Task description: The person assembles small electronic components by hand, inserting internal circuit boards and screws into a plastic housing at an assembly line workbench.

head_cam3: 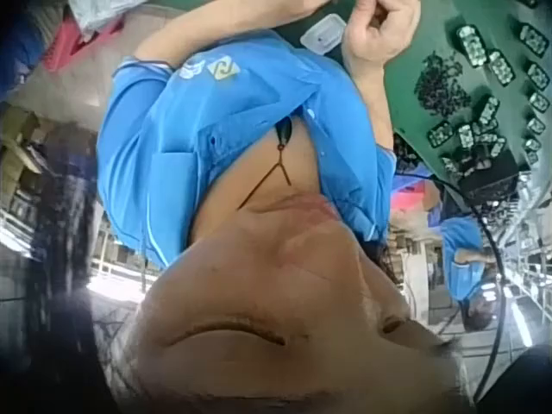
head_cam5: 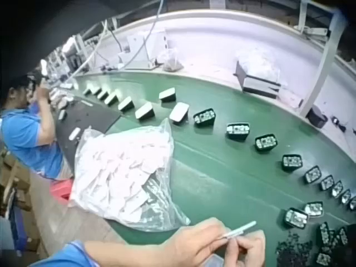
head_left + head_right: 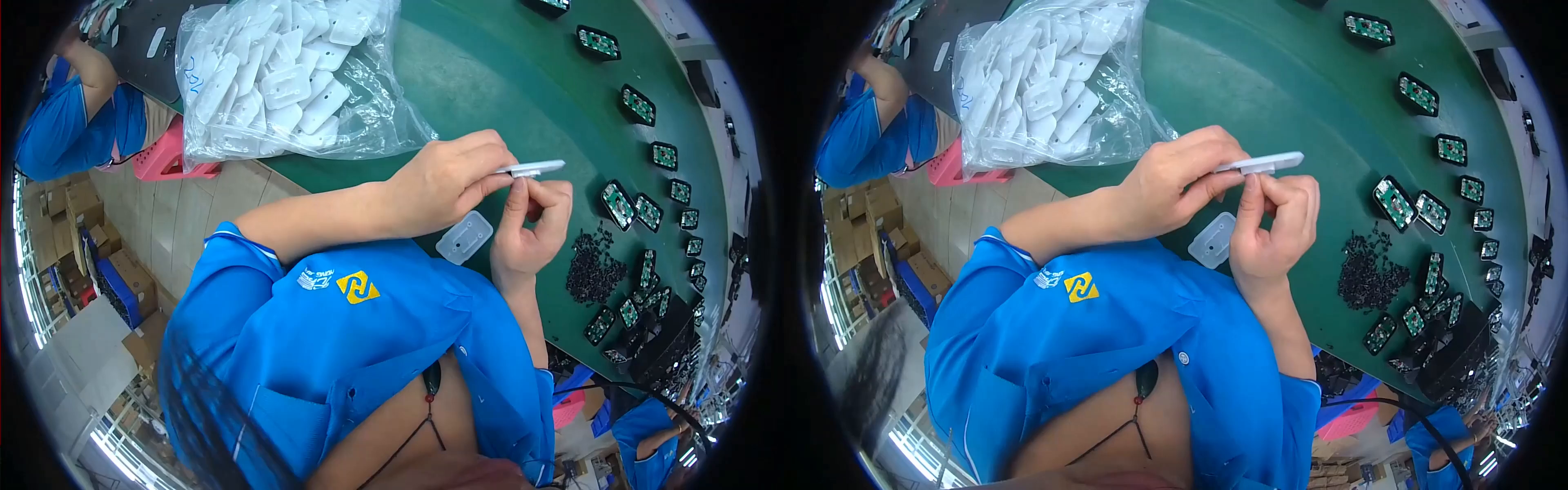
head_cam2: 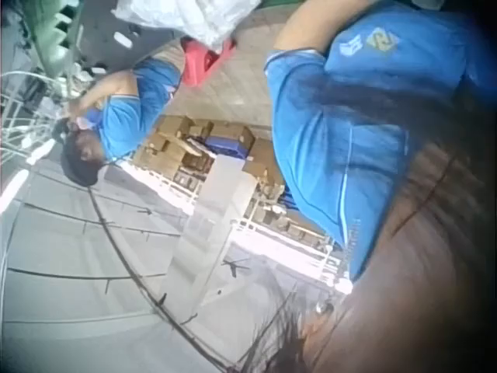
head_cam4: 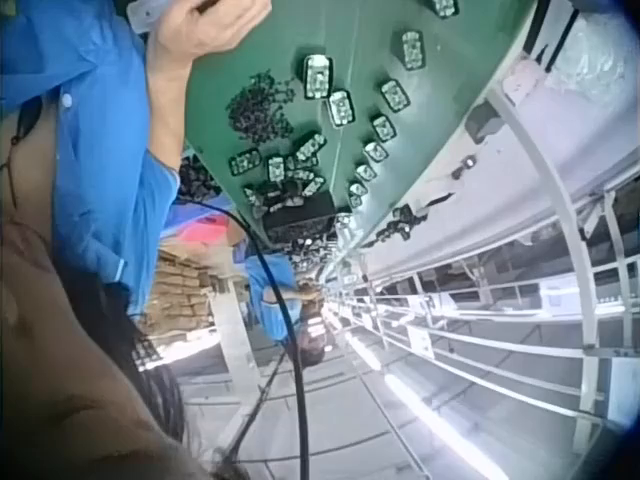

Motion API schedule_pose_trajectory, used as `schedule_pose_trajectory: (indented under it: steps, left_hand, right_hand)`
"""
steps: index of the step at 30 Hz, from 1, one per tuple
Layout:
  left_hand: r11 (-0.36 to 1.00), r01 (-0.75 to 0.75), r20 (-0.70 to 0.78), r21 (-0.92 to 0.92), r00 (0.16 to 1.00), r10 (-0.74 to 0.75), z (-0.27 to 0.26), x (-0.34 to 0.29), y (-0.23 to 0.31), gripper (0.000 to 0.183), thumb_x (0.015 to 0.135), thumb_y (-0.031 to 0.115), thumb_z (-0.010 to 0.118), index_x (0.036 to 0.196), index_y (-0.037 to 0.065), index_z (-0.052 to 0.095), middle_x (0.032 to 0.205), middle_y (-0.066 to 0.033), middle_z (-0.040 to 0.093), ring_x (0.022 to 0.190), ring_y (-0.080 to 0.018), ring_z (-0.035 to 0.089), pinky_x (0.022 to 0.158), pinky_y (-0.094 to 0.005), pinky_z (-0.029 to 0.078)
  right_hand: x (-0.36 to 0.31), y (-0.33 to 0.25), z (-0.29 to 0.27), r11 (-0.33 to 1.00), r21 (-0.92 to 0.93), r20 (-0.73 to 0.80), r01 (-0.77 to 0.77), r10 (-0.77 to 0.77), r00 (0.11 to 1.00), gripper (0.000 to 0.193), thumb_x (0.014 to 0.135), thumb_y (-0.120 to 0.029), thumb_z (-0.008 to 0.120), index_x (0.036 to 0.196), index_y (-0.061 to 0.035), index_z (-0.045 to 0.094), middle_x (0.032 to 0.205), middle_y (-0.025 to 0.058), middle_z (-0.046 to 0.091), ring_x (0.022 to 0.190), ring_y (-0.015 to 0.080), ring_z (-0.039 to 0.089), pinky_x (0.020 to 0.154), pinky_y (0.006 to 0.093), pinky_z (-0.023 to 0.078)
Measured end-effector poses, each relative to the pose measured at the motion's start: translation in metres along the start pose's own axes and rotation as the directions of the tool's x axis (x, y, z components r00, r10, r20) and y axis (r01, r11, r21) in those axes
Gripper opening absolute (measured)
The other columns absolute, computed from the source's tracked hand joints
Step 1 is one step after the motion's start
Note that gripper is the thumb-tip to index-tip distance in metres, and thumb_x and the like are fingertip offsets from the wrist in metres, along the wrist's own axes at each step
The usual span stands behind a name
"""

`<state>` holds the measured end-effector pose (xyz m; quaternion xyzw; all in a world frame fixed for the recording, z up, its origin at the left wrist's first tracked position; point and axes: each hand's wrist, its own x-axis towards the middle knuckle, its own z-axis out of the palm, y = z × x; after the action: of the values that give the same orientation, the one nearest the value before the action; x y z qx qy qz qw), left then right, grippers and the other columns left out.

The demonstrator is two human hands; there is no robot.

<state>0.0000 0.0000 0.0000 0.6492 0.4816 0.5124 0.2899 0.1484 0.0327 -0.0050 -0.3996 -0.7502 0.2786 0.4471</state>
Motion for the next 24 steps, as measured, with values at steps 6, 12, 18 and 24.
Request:
schedule_pose_trajectory:
  steps: [6, 12, 18, 24]
  left_hand:
    - [0.947, 0.28, 0.085, -0.154, 0.959, -0.27, -0.003, 0.002, 0.007, 0.009, 0.091, 0.002, 0.057, 0.097, -0.003, 0.06, 0.084, -0.0094, 0.057, 0.058, -0.0143, 0.06, 0.051, -0.0261, 0.044]
    - [0.926, 0.35, 0.183, -0.142, 0.929, -0.323, -0.005, 0.001, 0.008, 0.011, 0.092, 0.007, 0.058, 0.097, -0.002, 0.06, 0.079, -0.0086, 0.057, 0.056, -0.0136, 0.06, 0.049, -0.0274, 0.043]
    - [0.972, 0.232, 0.137, -0.022, 0.964, -0.227, -0.002, 0.0, 0.006, 0.011, 0.091, 0.009, 0.059, 0.096, -0.001, 0.06, 0.077, -0.0089, 0.057, 0.055, -0.0144, 0.061, 0.049, -0.028, 0.043]
    - [0.974, 0.225, 0.13, -0.022, 0.967, -0.22, 0.002, -0.001, 0.008, 0.011, 0.091, 0.009, 0.059, 0.096, -0.001, 0.06, 0.078, -0.0088, 0.057, 0.055, -0.0143, 0.061, 0.048, -0.028, 0.044]
  right_hand:
    - [0.004, 0.008, -0.021, 0.999, -0.014, 0.043, 0.041, -0.04, 0.998, 0.031, 0.082, -0.011, 0.073, 0.109, -0.0043, 0.059, 0.097, 0.008, 0.055, 0.077, 0.0154, 0.049, 0.058, 0.0286, 0.038]
    - [0.016, 0.001, -0.041, 0.984, 0.026, 0.254, -0.174, 0.162, 0.954, 0.054, 0.075, -0.011, 0.079, 0.123, -0.0051, 0.055, 0.102, 0.0042, 0.051, 0.074, 0.0093, 0.043, 0.063, 0.0221, 0.036]
    - [0.011, 0.001, -0.047, 0.981, 0.011, 0.121, -0.196, 0.194, 0.974, 0.029, 0.074, -0.007, 0.078, 0.097, -0.0055, 0.061, 0.095, 0.0036, 0.053, 0.077, 0.0117, 0.047, 0.061, 0.0235, 0.036]
    - [0.008, -0.002, -0.04, 0.997, -0.06, 0.173, -0.038, 0.048, 0.984, 0.013, 0.074, -0.004, 0.075, 0.084, -0.0051, 0.066, 0.081, 0.0064, 0.055, 0.077, 0.0197, 0.053, 0.063, 0.0299, 0.04]
